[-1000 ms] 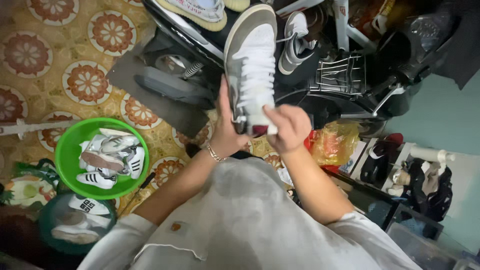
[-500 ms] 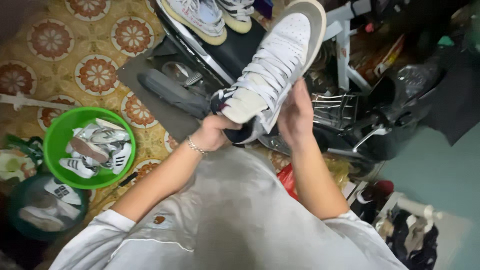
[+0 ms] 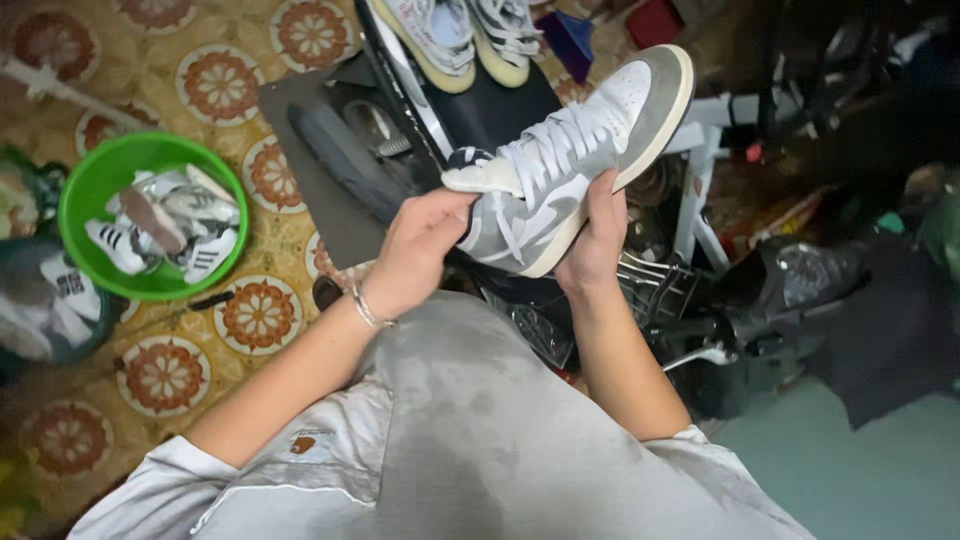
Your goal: The person removes the old shoelaces from a grey and white sneaker by pulling them out of the eyelets. They then insert a new white shoelace into the shoe, threading it through the eyelets from the bottom up.
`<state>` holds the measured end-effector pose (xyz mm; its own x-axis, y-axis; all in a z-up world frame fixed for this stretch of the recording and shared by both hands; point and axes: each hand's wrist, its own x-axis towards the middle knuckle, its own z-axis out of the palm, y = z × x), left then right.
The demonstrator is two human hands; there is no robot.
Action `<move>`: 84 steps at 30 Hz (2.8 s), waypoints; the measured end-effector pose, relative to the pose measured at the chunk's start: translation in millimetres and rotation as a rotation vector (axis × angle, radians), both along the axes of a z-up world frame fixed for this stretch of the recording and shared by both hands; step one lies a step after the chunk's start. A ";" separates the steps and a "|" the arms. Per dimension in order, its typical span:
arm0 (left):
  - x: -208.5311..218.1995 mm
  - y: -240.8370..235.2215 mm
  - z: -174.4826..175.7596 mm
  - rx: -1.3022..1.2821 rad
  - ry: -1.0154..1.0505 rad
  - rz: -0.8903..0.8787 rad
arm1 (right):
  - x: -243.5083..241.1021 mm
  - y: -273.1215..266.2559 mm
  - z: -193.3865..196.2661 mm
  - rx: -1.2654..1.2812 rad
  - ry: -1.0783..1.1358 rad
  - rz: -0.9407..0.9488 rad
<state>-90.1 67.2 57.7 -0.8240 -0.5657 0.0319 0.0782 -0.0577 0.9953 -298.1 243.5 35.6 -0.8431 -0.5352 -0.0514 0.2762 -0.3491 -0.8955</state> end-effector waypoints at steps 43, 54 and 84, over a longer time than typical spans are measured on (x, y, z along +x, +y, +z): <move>112.5 -69.7 60.4 0.276 0.056 -0.749 | 112.6 -19.0 105.9 0.376 0.981 0.804; 129.4 -85.0 43.9 0.301 0.088 -0.854 | 183.8 -16.0 119.0 0.314 0.858 0.377; 137.2 -75.1 51.0 0.226 0.088 -0.822 | 160.5 -14.8 83.1 0.217 0.799 0.658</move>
